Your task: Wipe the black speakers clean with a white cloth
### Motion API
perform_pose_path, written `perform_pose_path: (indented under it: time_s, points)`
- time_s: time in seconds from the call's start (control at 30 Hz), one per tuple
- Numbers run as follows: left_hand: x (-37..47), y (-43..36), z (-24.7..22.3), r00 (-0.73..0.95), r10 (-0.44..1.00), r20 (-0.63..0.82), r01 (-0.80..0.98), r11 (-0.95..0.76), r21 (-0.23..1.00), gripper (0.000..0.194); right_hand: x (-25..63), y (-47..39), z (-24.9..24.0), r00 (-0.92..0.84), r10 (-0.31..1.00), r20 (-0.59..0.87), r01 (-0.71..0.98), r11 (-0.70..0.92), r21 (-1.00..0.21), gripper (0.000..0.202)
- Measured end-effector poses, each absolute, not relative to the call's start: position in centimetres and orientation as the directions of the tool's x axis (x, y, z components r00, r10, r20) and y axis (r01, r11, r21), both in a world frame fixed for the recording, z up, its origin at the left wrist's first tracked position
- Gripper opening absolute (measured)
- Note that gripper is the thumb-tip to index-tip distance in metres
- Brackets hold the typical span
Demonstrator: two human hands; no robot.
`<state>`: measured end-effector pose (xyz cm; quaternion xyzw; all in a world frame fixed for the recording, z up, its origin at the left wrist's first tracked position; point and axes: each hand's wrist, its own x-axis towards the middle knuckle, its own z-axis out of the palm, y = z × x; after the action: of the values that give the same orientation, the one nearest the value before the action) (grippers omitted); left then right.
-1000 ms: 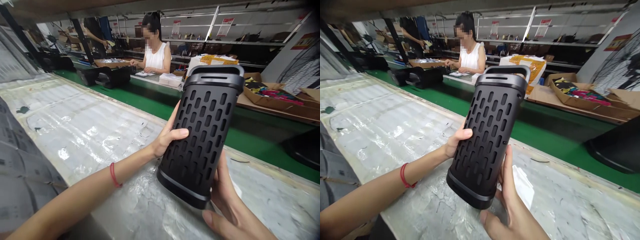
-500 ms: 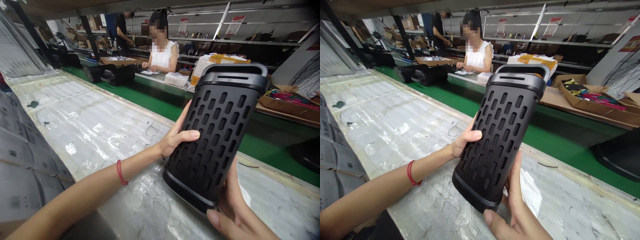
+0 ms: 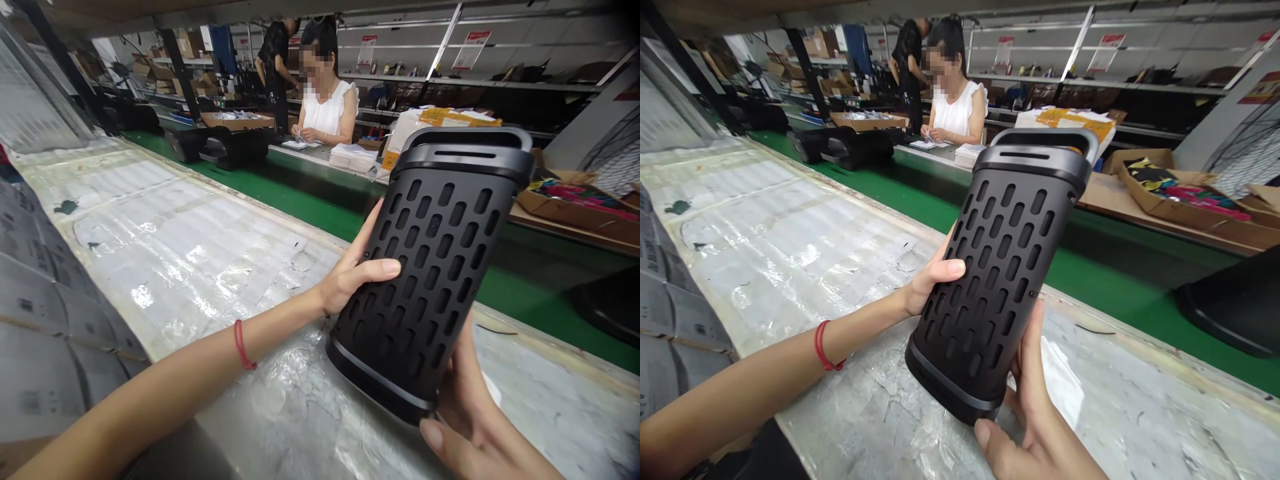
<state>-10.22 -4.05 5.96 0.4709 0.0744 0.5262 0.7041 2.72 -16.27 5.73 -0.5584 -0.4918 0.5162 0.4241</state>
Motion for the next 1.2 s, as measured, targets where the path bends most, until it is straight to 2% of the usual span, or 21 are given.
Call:
perform_pose_path:
  time_s: [0.17, 0.33, 0.67, 0.77, 0.93, 1.1, 1.2]
  points:
    - [-10.3, -3.3, 5.2, 0.452, 0.782, 0.429, -0.668, -0.021, 0.743, 0.09, 3.0, -16.5, 5.5, -0.033, 0.994, -0.099, 0.18, -0.092, -0.979, 0.1]
    - [-10.4, -2.4, 4.5, 0.474, 0.745, 0.469, -0.676, -0.034, 0.736, 0.094, 3.5, -16.4, 5.3, -0.155, 0.986, -0.058, 0.266, -0.015, -0.964, 0.088]
    - [-10.5, -2.7, 4.9, 0.482, 0.777, 0.404, -0.64, -0.002, 0.768, 0.095, 5.3, -15.2, 2.8, -0.193, 0.978, 0.084, 0.158, 0.115, -0.981, 0.092]
    - [-10.4, -2.6, 4.8, 0.474, 0.811, 0.342, -0.606, 0.02, 0.795, 0.09, 6.3, -15.1, 3.2, -0.245, 0.966, 0.076, 0.17, 0.12, -0.978, 0.083]
    - [-10.2, -2.3, 4.6, 0.474, 0.873, 0.114, -0.517, 0.172, 0.838, 0.078, 7.7, -14.3, 3.0, -0.295, 0.951, 0.09, 0.154, 0.14, -0.978, 0.073]
    - [-10.2, -1.9, 4.6, 0.503, 0.863, -0.038, -0.478, 0.315, 0.82, 0.055, 7.3, -14.0, 2.4, -0.137, 0.99, 0.041, 0.139, 0.06, -0.988, 0.08]
    - [-10.2, -1.8, 4.6, 0.512, 0.853, -0.097, -0.466, 0.371, 0.803, 0.05, 6.3, -14.2, 2.3, 0.006, 0.997, -0.078, -0.022, -0.078, -0.997, 0.09]
